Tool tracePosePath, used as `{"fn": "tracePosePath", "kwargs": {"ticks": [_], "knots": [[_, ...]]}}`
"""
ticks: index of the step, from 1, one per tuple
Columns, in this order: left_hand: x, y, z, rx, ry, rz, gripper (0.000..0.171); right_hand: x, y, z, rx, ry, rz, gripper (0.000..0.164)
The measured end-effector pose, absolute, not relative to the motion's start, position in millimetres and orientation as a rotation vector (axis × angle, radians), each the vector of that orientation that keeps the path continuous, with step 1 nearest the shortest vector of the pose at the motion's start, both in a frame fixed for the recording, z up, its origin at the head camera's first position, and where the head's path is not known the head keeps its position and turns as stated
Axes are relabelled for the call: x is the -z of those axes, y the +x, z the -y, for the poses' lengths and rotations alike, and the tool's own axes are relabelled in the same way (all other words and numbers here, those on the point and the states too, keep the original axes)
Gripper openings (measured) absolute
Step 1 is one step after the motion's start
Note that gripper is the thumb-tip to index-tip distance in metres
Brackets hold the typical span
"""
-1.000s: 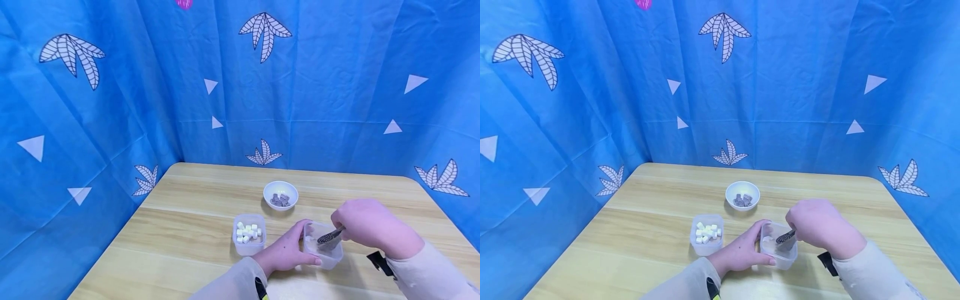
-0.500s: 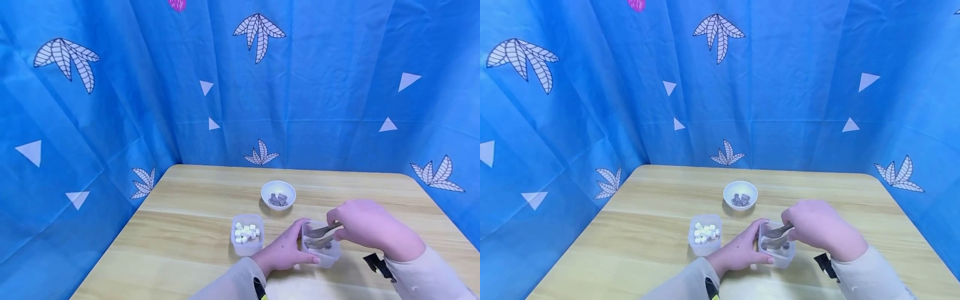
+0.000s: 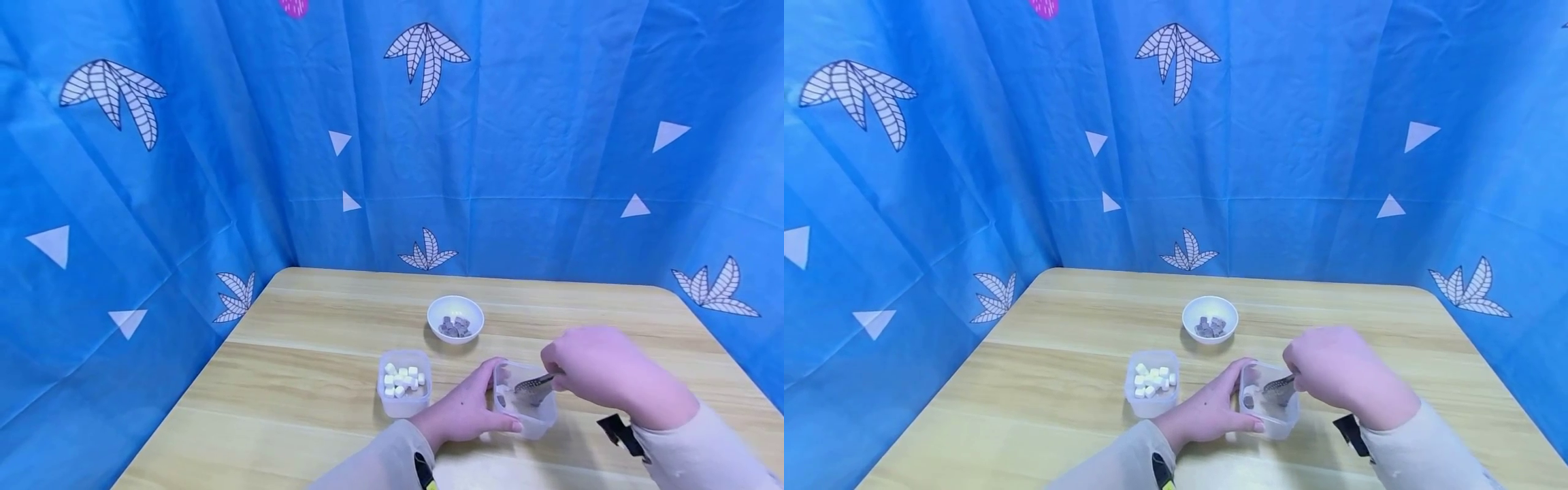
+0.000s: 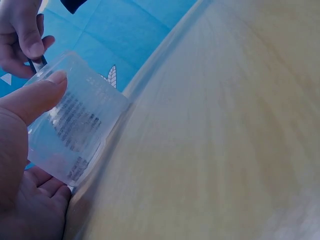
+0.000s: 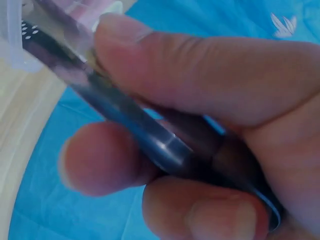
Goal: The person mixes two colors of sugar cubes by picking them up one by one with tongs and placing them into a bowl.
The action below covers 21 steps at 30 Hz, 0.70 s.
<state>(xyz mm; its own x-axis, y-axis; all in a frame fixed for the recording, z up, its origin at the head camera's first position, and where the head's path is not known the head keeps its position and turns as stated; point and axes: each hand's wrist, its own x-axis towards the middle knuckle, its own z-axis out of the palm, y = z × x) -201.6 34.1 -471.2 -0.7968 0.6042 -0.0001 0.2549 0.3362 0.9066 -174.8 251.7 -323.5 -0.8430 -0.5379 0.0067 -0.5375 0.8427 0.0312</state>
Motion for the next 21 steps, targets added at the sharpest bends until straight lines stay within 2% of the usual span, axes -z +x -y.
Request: {"fn": "tracePosePath", "kwargs": {"ticks": [9, 15, 21], "knots": [[471, -203, -34, -1.504, 0.816, -2.213, 0.093, 309, -171, -273, -0.129, 0.793, 2.981, 0.009], [471, -203, -33, -1.443, 0.758, -2.272, 0.1, 310, -178, -274, -0.189, 0.737, 2.789, 0.014], [471, -203, -33, -1.451, 0.766, -2.256, 0.1, 330, -194, -264, -0.273, 0.641, 2.657, 0.017]]}}
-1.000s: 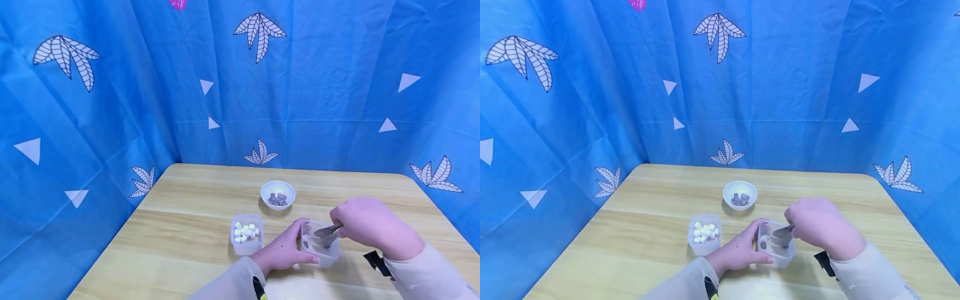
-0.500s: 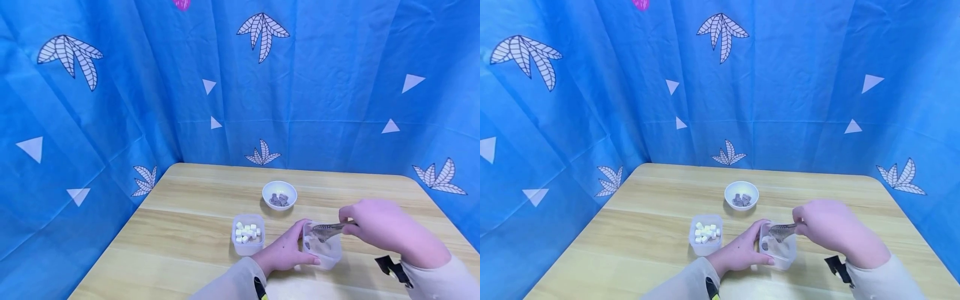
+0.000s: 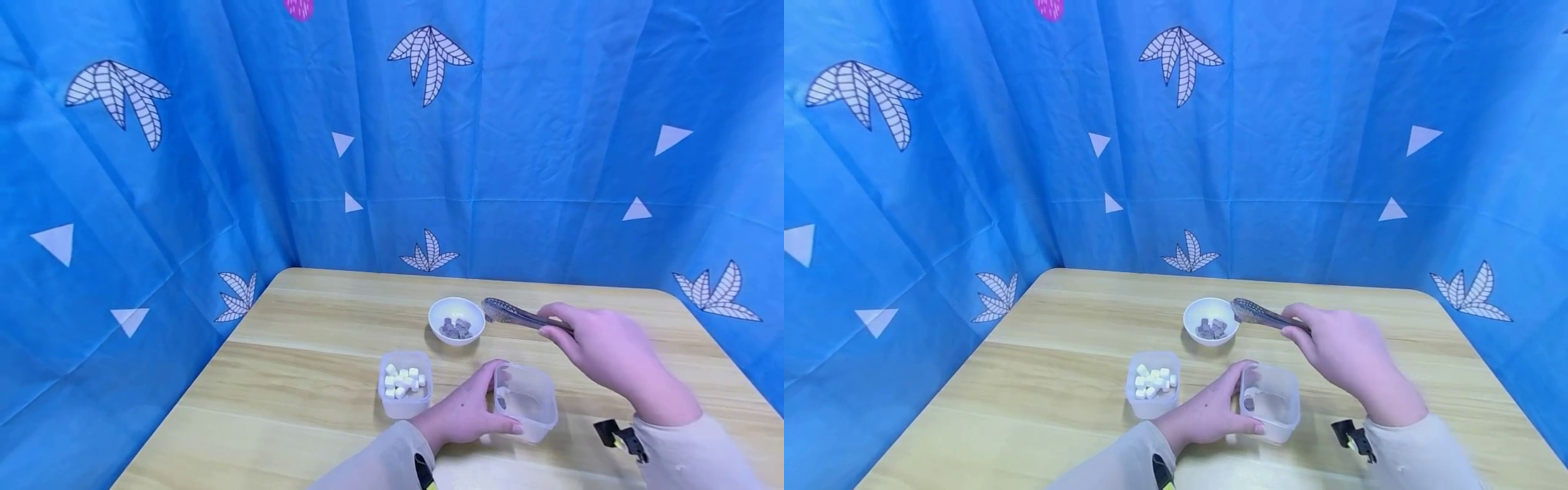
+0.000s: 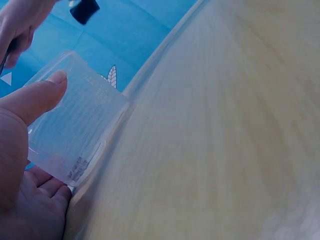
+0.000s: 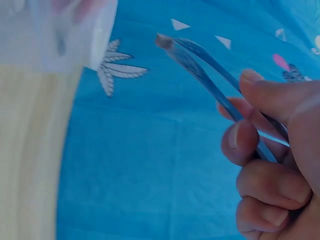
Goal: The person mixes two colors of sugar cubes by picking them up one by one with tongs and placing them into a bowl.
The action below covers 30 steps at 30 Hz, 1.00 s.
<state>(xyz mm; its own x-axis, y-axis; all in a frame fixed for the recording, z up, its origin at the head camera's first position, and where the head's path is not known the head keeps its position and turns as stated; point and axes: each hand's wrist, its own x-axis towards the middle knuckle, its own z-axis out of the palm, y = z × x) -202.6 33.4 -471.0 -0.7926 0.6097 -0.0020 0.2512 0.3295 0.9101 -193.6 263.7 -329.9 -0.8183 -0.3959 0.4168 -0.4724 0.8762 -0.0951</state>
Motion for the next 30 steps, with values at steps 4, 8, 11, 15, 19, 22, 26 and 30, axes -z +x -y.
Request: {"fn": "tracePosePath", "kwargs": {"ticks": [4, 8, 11, 15, 19, 22, 26, 30], "knots": [[471, -202, -34, -1.457, 0.781, -2.245, 0.099, 347, -206, -258, -0.341, 0.575, 2.672, 0.019], [471, -201, -35, -1.464, 0.819, -2.235, 0.093, 363, -215, -256, -0.388, 0.515, 2.738, 0.021], [472, -201, -36, -1.468, 0.841, -2.233, 0.091, 375, -221, -256, -0.412, 0.496, 2.77, 0.021], [473, -201, -36, -1.475, 0.849, -2.232, 0.094, 386, -225, -255, -0.429, 0.479, 2.792, 0.021], [474, -201, -37, -1.472, 0.836, -2.231, 0.096, 390, -226, -253, -0.44, 0.476, 2.799, 0.022], [473, -201, -37, -1.46, 0.83, -2.238, 0.097, 390, -227, -254, -0.443, 0.484, 2.8, 0.025], [471, -202, -35, -1.464, 0.816, -2.246, 0.094, 382, -227, -259, -0.445, 0.478, 2.817, 0.031], [471, -202, -34, -1.457, 0.794, -2.265, 0.094, 368, -222, -268, -0.466, 0.491, 2.835, 0.036]]}}
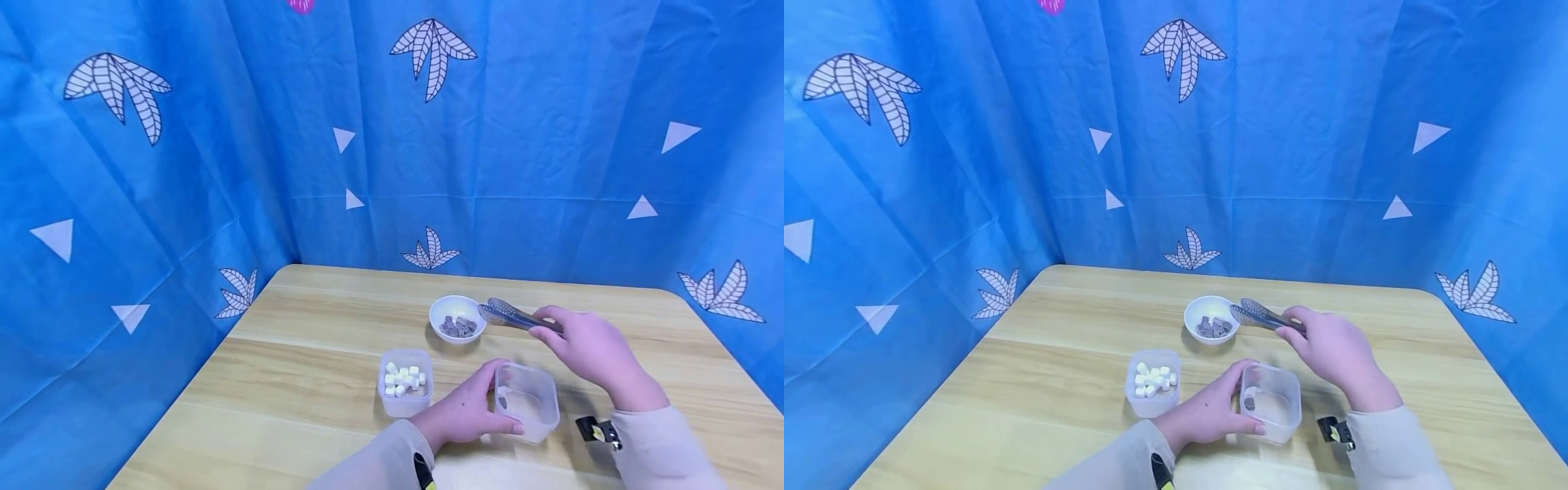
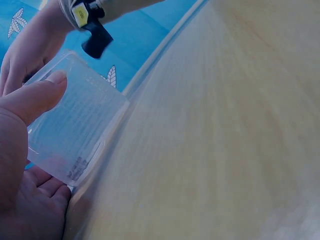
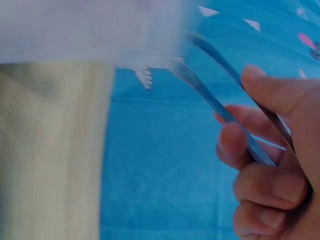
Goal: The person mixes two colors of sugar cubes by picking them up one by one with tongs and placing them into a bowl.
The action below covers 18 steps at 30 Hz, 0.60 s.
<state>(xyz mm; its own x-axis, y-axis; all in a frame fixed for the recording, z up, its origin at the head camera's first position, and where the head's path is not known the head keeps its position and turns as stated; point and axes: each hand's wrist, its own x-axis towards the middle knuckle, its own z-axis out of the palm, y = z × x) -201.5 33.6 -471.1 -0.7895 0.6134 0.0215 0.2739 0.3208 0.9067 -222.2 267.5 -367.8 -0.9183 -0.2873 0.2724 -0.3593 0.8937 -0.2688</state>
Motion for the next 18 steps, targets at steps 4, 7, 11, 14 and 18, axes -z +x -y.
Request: {"fn": "tracePosePath", "kwargs": {"ticks": [4, 7, 11, 14, 18], "knots": [[471, -201, -33, -1.444, 0.781, -2.281, 0.098, 352, -214, -274, -0.487, 0.562, 2.858, 0.039], [471, -201, -33, -1.452, 0.769, -2.276, 0.099, 341, -207, -278, -0.502, 0.624, 2.881, 0.038], [470, -201, -33, -1.45, 0.766, -2.274, 0.094, 330, -197, -284, -0.532, 0.691, 2.909, 0.033], [470, -200, -32, -1.445, 0.76, -2.274, 0.085, 323, -189, -290, -0.544, 0.737, 2.921, 0.03], [470, -200, -33, -1.468, 0.786, -2.257, 0.087, 318, -182, -299, -0.543, 0.782, 2.949, 0.027]]}}
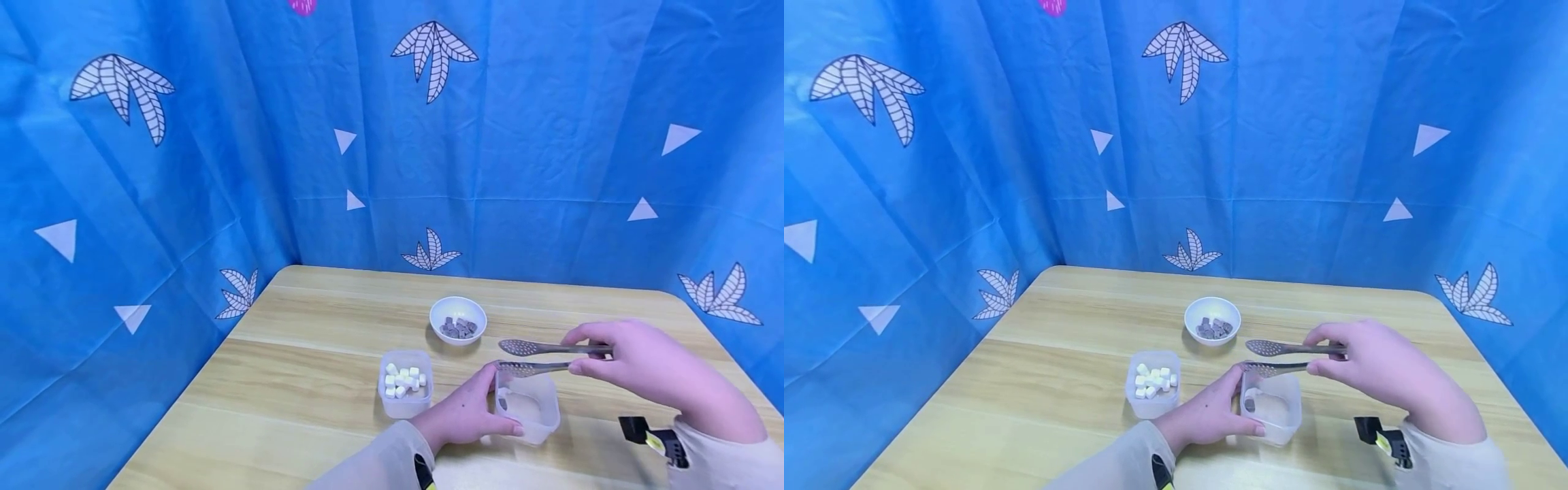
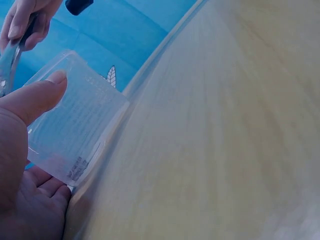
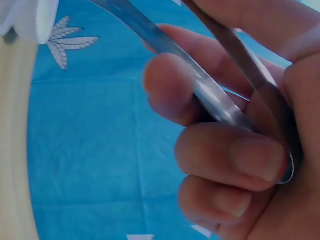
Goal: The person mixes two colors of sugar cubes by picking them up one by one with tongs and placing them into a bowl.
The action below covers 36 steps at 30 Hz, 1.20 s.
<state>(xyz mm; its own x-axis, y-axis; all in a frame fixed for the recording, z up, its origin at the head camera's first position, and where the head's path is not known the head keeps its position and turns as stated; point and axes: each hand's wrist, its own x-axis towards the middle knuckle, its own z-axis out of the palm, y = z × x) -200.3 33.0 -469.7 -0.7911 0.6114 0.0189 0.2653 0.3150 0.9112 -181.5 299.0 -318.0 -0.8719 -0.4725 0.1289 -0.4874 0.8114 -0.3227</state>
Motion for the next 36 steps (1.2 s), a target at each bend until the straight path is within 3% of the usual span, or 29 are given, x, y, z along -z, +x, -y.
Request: {"fn": "tracePosePath", "kwargs": {"ticks": [12, 17, 22, 36], "knots": [[470, -201, -34, -1.46, 0.777, -2.252, 0.096, 336, -182, -284, -0.608, 0.908, 3.194, 0.027], [470, -201, -34, -1.457, 0.767, -2.251, 0.095, 342, -179, -269, -0.462, 0.801, 3.218, 0.031], [471, -202, -34, -1.465, 0.782, -2.251, 0.095, 344, -177, -257, -0.319, 0.739, 3.184, 0.025], [471, -201, -33, -1.521, 0.684, -2.245, 0.093, 344, -177, -260, -0.326, 0.977, 3.062, 0.01]]}}
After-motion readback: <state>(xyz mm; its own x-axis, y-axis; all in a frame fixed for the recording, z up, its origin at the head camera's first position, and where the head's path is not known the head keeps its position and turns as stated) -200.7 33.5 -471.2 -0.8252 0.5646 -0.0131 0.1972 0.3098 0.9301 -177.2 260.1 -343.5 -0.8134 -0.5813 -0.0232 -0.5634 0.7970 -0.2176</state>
